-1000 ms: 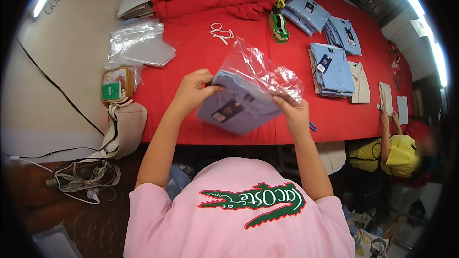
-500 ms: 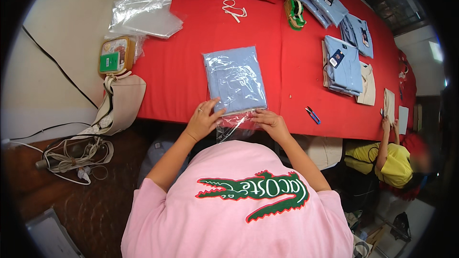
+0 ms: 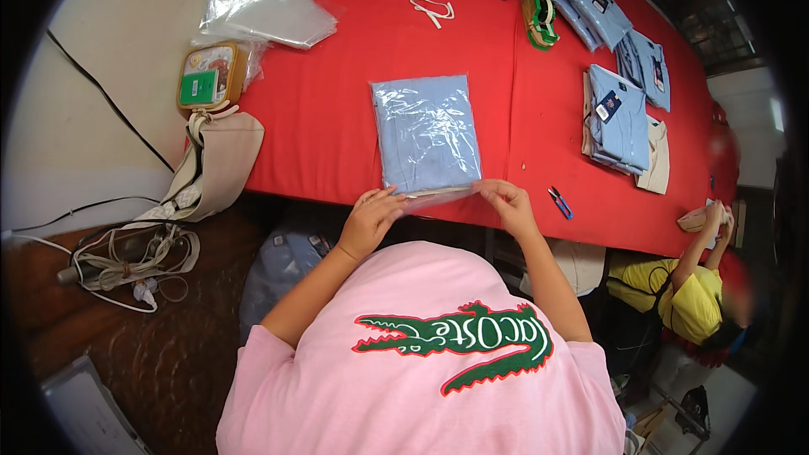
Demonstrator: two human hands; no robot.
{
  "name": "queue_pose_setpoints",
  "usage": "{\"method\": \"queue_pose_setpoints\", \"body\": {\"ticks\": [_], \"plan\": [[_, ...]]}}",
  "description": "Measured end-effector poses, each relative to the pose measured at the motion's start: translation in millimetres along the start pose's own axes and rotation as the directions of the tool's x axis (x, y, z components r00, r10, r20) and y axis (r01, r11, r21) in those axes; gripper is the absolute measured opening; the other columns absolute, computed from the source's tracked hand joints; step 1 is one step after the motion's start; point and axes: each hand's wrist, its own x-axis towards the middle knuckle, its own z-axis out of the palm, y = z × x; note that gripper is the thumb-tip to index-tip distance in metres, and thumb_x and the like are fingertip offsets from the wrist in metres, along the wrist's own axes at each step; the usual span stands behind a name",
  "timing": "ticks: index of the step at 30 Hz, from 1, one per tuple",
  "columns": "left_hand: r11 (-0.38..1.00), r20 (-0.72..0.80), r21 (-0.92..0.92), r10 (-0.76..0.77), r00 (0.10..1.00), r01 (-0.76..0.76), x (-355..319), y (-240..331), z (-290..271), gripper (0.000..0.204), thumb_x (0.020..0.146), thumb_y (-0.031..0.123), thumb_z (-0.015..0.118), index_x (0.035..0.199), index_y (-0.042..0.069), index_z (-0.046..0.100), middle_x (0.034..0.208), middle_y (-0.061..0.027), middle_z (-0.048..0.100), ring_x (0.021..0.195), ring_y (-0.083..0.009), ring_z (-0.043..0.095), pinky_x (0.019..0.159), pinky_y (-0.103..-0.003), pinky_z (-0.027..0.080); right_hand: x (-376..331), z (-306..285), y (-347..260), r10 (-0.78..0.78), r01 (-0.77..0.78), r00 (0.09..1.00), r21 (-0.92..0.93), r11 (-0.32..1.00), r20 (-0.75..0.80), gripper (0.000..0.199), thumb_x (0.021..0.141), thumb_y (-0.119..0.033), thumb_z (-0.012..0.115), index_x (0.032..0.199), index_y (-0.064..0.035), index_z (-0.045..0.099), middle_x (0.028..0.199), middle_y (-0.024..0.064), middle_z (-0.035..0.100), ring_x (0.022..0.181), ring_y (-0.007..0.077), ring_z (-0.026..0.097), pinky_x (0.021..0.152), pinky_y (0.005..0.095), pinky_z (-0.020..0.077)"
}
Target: The person places folded blue shirts into plastic bags and seals them.
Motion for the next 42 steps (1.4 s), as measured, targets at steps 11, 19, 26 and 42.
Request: {"method": "queue_pose_setpoints", "body": {"ticks": [11,19,26,42], "plan": [[0.670,-0.071,-0.473,-0.676,0.734,0.571,62.4,-15.9,27.3,0.039,0.115,0.029,0.052,0.104,-0.004,0.069,0.075,-0.0140,0.073,0.064,-0.0264,0.075,0.061,-0.040,0.058,79.7,48.8,0.1,0.200,-0.259,0.919,-0.140,0.956,-0.341,0.032,0.109,-0.030,0.061,0.096,-0.0017,0.070,0.076,0.0114,0.073,0.070,0.0209,0.072,0.067,0.0368,0.0558],[0.851,-0.176,0.126,-0.486,0.856,0.509,76.5,-24.7,14.4,0.026,0.101,0.019,0.069,0.118,-0.001,0.066,0.097,-0.0180,0.076,0.087,-0.0346,0.075,0.075,-0.049,0.056,85.6,61.8,2.7,-0.011,-0.300,0.862,-0.528,0.795,-0.507,0.025,0.097,-0.032,0.072,0.103,-0.0074,0.067,0.088,0.0187,0.075,0.089,0.0417,0.074,0.079,0.0535,0.0571],[0.872,0.043,0.489,0.020,0.999,-0.038,130.4,1.2,28.7,0.066,0.098,0.022,0.069,0.158,0.008,0.047,0.174,-0.0211,0.028,0.161,-0.0447,0.024,0.128,-0.065,0.020,86.7,70.9,-26.9,-0.585,0.361,0.809,-0.837,0.410,0.062,0.045,0.096,-0.013,0.061,0.140,-0.0021,0.061,0.157,0.0229,0.054,0.146,0.0411,0.051,0.126,0.0554,0.0328],[0.835,0.090,0.549,-0.081,0.993,0.019,158.8,-23.0,42.8,0.070,0.103,0.037,0.061,0.167,0.016,0.041,0.179,-0.0171,0.019,0.164,-0.0459,0.013,0.128,-0.071,0.009,109.0,69.5,5.3,-0.418,0.269,0.906,-0.857,0.440,0.069,0.069,0.108,-0.034,0.053,0.164,0.0017,0.036,0.173,0.0253,0.031,0.161,0.0395,0.030,0.130,0.0529,0.0263]]}}
